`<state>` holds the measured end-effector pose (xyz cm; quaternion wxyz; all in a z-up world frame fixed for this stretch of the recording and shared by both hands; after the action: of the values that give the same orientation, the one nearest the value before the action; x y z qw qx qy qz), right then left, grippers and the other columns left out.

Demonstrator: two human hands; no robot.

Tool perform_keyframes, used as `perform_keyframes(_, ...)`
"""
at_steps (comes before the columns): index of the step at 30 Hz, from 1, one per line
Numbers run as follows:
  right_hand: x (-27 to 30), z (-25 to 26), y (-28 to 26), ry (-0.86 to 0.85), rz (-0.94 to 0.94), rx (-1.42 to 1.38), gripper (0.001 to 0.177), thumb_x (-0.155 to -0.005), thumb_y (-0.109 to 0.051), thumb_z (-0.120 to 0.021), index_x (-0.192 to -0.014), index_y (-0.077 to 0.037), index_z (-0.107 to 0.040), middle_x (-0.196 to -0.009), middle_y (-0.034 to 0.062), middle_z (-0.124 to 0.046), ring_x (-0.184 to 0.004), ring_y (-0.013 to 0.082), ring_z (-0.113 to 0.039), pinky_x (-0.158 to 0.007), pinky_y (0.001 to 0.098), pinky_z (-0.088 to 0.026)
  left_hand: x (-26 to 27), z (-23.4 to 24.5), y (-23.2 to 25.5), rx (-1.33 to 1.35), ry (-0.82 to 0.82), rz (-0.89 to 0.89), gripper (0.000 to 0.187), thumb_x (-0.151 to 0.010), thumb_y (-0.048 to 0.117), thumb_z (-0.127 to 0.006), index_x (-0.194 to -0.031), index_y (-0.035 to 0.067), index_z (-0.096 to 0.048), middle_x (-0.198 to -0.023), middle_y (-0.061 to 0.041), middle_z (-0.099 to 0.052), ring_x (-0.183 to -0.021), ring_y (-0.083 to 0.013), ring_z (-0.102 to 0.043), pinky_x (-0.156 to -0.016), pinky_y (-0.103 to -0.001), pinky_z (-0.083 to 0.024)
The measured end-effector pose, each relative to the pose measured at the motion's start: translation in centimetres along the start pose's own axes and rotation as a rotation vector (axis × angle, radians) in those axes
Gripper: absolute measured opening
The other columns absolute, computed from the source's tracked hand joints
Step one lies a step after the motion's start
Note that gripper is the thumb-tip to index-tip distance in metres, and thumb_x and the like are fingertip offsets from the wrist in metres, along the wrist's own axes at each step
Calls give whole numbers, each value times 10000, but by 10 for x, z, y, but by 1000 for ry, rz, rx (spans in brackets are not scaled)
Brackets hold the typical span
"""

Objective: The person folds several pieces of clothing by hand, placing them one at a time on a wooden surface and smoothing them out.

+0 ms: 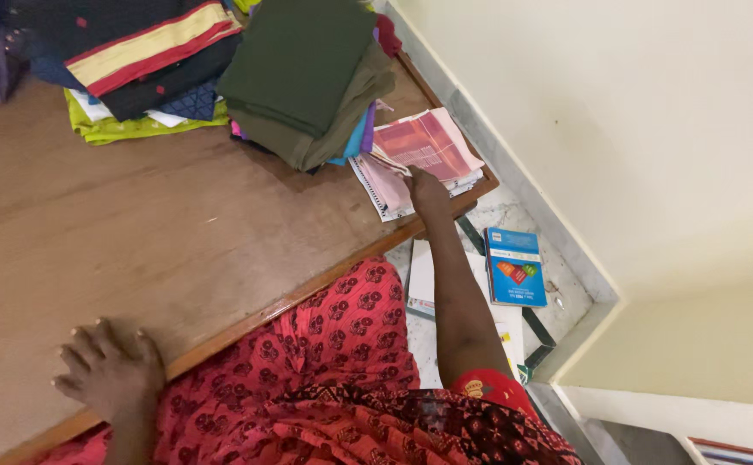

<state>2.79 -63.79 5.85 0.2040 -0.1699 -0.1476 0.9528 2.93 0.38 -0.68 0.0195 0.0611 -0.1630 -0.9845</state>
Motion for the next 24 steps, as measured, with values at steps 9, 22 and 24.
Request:
perform_keyframes(9,-3,86,-60,-178,-7,-136,312,-1050,-321,-579,-1174,-44,-649,-932,272,-687,-886,450,-668,-784,512,-500,-2,-9,-7,-5,21,-14,782,-1004,589,-348,-1633,124,-332,-1716,-198,-234,-1571,-449,-172,-1188,-729,-84)
perform_keyframes(22,14,145,-269,-270,147,-279,446,-1047,-448,-567,-1143,-19,-637,-930,270,-707,-910,439,-682,-786,501,-508,-5,-20,-10,-48,86,-30,764,-1028,585,-349,-1638,125,-332,-1706,-204,-246,-1570,-441,-169,-1196,-709,-71)
perform_keyframes(24,23,134,-300,-159,205,-366,420,-1040,-423,-567,-1181,-33,-636,-945,271,-706,-935,450,-670,-772,503,-511,-5,-17,-9,-41,47,7,760,-996,576,-368,-1618,140,-340,-1692,-189,-256,-1549,-435,-178,-1186,-698,-76)
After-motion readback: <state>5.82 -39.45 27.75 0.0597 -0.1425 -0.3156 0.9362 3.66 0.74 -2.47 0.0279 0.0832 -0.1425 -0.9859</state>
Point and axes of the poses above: each hand's wrist, its own x-axis away from the middle knuckle, its own z-axis out of the back of the hand, y = z × x, the point moved 3 cm from there along -x, towards the middle knuckle
